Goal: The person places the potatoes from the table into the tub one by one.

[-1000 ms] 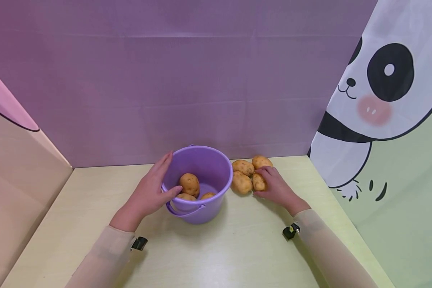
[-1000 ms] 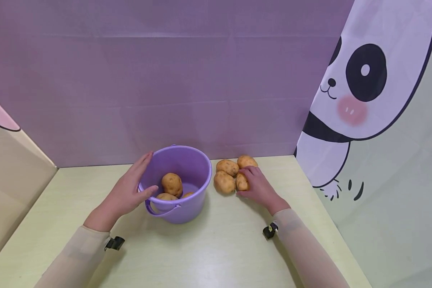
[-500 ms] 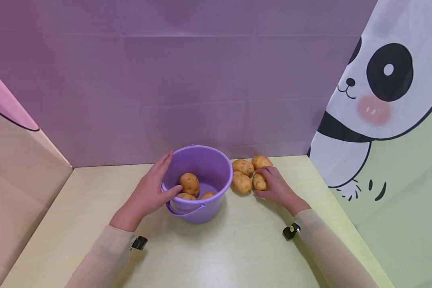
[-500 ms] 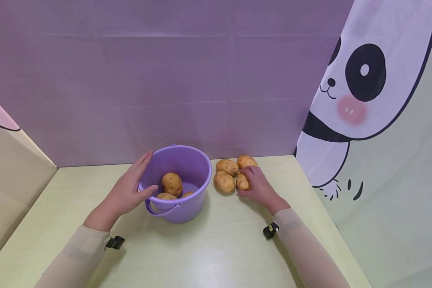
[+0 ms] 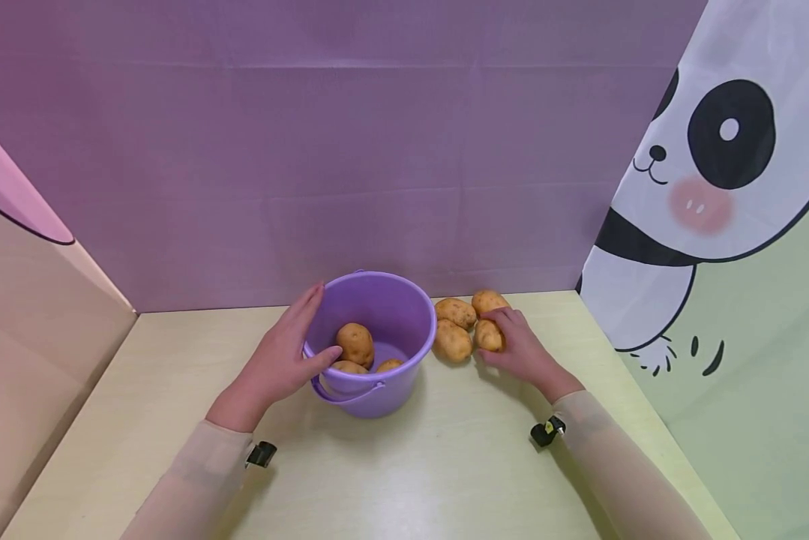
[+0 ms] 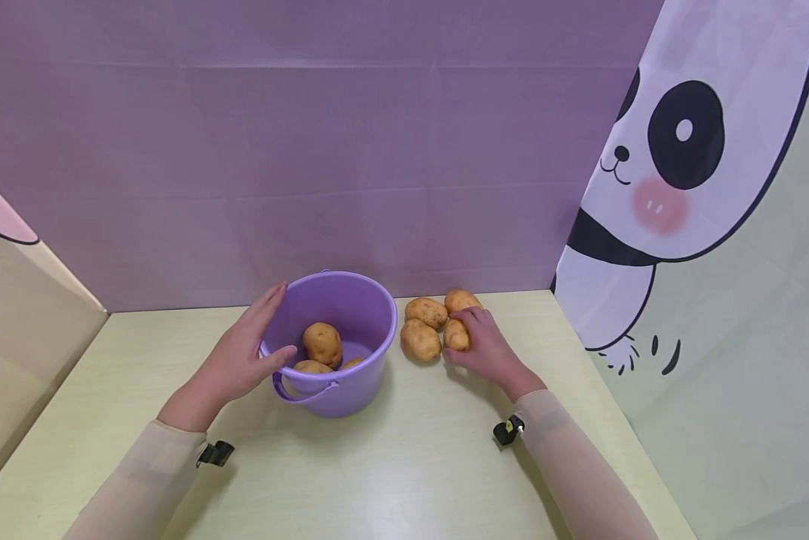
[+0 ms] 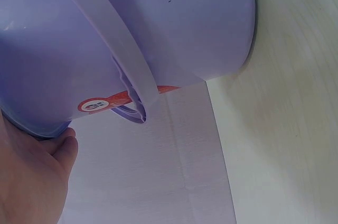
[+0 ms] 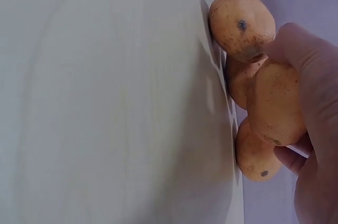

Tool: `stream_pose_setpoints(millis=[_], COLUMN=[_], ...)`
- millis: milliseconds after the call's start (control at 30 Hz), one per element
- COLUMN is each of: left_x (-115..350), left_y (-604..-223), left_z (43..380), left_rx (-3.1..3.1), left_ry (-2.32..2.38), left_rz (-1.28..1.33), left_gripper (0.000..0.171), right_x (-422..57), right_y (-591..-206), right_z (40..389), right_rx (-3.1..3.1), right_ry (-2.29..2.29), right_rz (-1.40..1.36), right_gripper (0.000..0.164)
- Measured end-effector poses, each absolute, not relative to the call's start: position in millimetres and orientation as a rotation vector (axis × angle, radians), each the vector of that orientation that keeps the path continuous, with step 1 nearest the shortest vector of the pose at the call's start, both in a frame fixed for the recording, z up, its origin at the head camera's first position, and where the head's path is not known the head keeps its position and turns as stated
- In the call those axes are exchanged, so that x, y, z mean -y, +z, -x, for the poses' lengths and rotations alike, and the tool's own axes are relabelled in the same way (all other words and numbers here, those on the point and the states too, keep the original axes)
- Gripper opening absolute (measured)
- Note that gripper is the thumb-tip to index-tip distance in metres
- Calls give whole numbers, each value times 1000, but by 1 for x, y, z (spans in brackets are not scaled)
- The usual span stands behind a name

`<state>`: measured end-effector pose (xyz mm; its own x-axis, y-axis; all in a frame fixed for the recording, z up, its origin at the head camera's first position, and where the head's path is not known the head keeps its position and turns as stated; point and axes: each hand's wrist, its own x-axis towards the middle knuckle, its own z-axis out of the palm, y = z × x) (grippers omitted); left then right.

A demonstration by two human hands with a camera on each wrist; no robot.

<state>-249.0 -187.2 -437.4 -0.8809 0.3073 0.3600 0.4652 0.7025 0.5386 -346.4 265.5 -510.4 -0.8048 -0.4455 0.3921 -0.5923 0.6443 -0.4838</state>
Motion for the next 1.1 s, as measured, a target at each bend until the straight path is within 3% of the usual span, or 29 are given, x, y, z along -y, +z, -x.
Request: stream_pose_setpoints(millis=[1100], left_x=[185], left_y=[-436], left_z=[248], left_rx=[2686], left_ry=[-925], left_rz=[598], left_gripper=[103], right_x=[-254], right_y=[-484], right_z=[344], right_rx=[2538], right_ry=[1061], right_rz=[-819], right_gripper=[59])
